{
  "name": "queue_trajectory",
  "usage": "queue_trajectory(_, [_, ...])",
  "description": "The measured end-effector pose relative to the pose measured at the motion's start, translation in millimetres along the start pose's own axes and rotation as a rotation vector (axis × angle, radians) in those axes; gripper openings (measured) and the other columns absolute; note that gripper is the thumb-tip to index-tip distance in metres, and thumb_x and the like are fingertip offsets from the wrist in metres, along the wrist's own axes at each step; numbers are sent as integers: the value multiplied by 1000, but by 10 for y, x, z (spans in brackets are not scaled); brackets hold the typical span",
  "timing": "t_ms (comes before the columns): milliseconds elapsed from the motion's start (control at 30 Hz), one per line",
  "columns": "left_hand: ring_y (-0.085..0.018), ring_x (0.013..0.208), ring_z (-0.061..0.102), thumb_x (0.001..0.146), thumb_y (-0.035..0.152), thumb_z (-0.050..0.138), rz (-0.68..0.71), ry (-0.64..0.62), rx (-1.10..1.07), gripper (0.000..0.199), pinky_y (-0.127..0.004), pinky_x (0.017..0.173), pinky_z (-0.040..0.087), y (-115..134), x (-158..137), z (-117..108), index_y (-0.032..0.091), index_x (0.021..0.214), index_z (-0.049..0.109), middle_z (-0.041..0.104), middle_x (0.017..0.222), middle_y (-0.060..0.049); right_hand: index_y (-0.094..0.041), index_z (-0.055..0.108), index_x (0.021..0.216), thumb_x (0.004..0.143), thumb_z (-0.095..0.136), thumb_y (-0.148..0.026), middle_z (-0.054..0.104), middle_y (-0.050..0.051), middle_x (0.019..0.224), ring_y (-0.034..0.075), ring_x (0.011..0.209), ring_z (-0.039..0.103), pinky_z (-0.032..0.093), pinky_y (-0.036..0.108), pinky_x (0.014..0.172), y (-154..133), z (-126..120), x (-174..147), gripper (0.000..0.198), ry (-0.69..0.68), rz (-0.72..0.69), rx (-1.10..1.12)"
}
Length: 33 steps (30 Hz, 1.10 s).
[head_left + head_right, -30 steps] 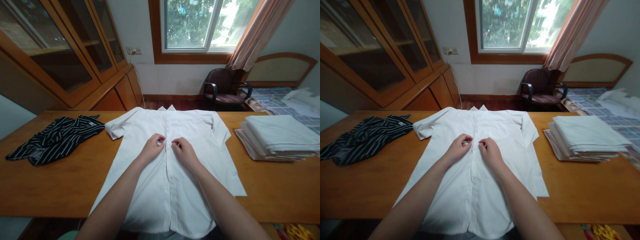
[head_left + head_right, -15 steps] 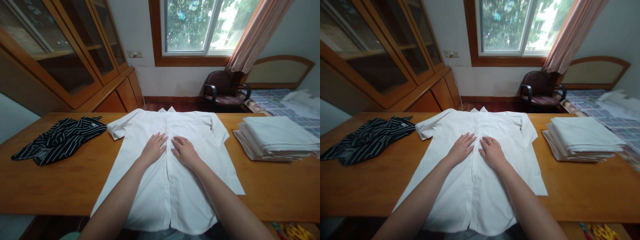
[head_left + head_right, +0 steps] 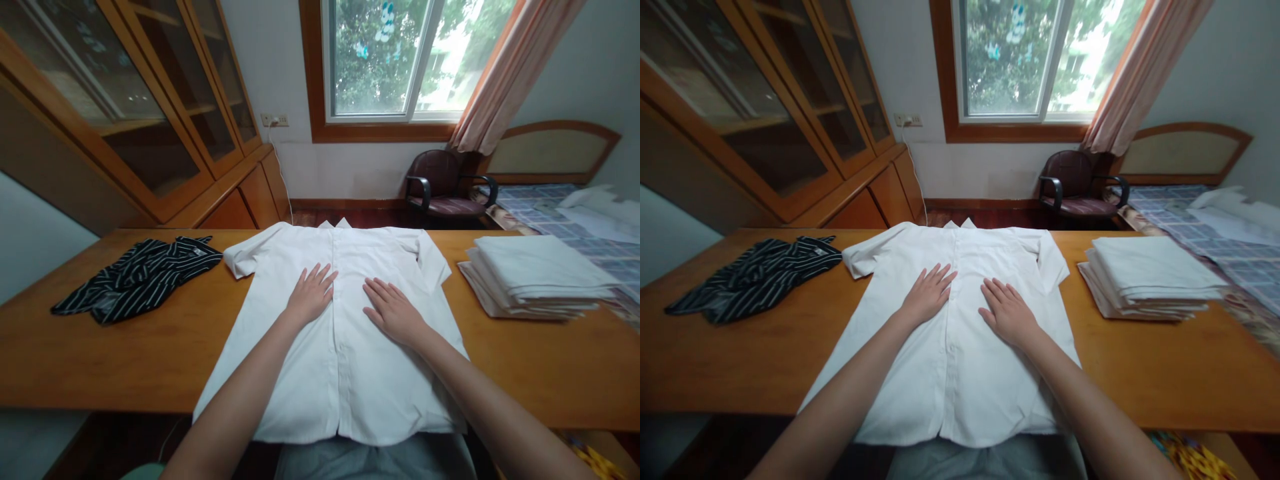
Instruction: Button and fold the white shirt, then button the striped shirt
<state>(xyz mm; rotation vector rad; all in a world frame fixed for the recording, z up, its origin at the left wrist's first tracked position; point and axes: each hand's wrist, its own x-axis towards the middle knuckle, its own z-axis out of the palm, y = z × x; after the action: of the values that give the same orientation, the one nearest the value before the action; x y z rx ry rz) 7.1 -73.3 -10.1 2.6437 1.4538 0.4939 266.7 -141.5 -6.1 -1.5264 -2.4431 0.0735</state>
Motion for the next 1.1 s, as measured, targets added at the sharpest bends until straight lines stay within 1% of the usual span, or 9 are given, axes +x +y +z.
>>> queue_trajectory(133, [-30, 147, 29, 98, 32, 46, 3, 6, -46, 46, -61, 119, 19, -18, 51, 17, 33, 144, 47, 40, 156, -4, -22, 40, 150, 100, 43, -44, 36, 9, 157, 27, 146, 32, 27, 50, 118, 73, -24, -32, 55, 8, 18, -6])
queue_trajectory(267, [-30, 146, 31, 97, 32, 47, -9, 9, -48, 45, -60, 118, 20, -37, 141, 6, 29, 142, 50, 42, 154, -6, -20, 41, 150, 101, 41, -45, 35, 10, 158, 27, 146, 31, 26, 49, 119, 138, -32, 66, 56, -8, 12, -25])
queue_trajectory(367, [-29, 140, 40, 96, 28, 49, -1, 51, -43, 40, -57, 117, 25, -57, 197, -8, 22, 135, 55, 51, 147, -10, -19, 41, 150, 101, 40, -46, 35, 9, 158, 26, 147, 31, 26, 47, 119, 191, -46, 154, 56, -23, 6, -39])
queue_trajectory(467, [-27, 131, 50, 93, 20, 50, 27, 116, -61, 32, -54, 116, 31, -38, 188, -45, 19, 124, 61, 61, 134, -11, -18, 42, 149, 101, 39, -46, 36, 9, 157, 25, 146, 31, 26, 47, 119, 251, -56, 216, 56, -21, 2, -43])
queue_trajectory(633, [-24, 119, 54, 91, 15, 53, 156, 171, -201, 22, -46, 107, 44, 146, -45, -200, 21, 108, 66, 63, 120, -9, -19, 42, 149, 101, 40, -44, 38, 9, 157, 25, 146, 33, 26, 47, 118, 382, -48, 277, 54, -10, -16, -34])
queue_trajectory(800, [-22, 111, 56, 93, 16, 52, 236, 96, -278, 19, -40, 98, 50, 300, -345, -310, 22, 103, 67, 64, 111, -8, -15, 49, 143, 100, 43, -38, 46, 13, 151, 28, 141, 38, 28, 48, 116, 454, -71, 318, 50, 38, -40, -47])
queue_trajectory(900, [-22, 108, 57, 93, 15, 52, 216, 65, -278, 19, -40, 96, 51, 292, -457, -307, 22, 104, 66, 64, 107, -7, -15, 59, 132, 98, 45, -27, 58, 14, 138, 29, 129, 49, 35, 47, 111, 346, -131, 297, 39, 101, -75, -15])
queue_trajectory(1000, [-22, 109, 59, 92, 15, 52, 184, 74, -291, 23, -41, 96, 51, 253, -523, -284, 22, 112, 63, 64, 113, -8, -18, 66, 117, 94, 47, -18, 64, 13, 118, 27, 109, 56, 45, 43, 96, 65, -208, 207, 30, 143, -98, 77])
queue_trajectory(1100, [-22, 115, 58, 92, 17, 54, 161, 85, -297, 28, -42, 100, 51, 229, -551, -267, 21, 118, 61, 60, 125, -9, -20, 68, 106, 92, 52, -18, 63, 10, 104, 23, 96, 57, 48, 37, 85, -303, -282, 55, 22, 71, -202, 209])
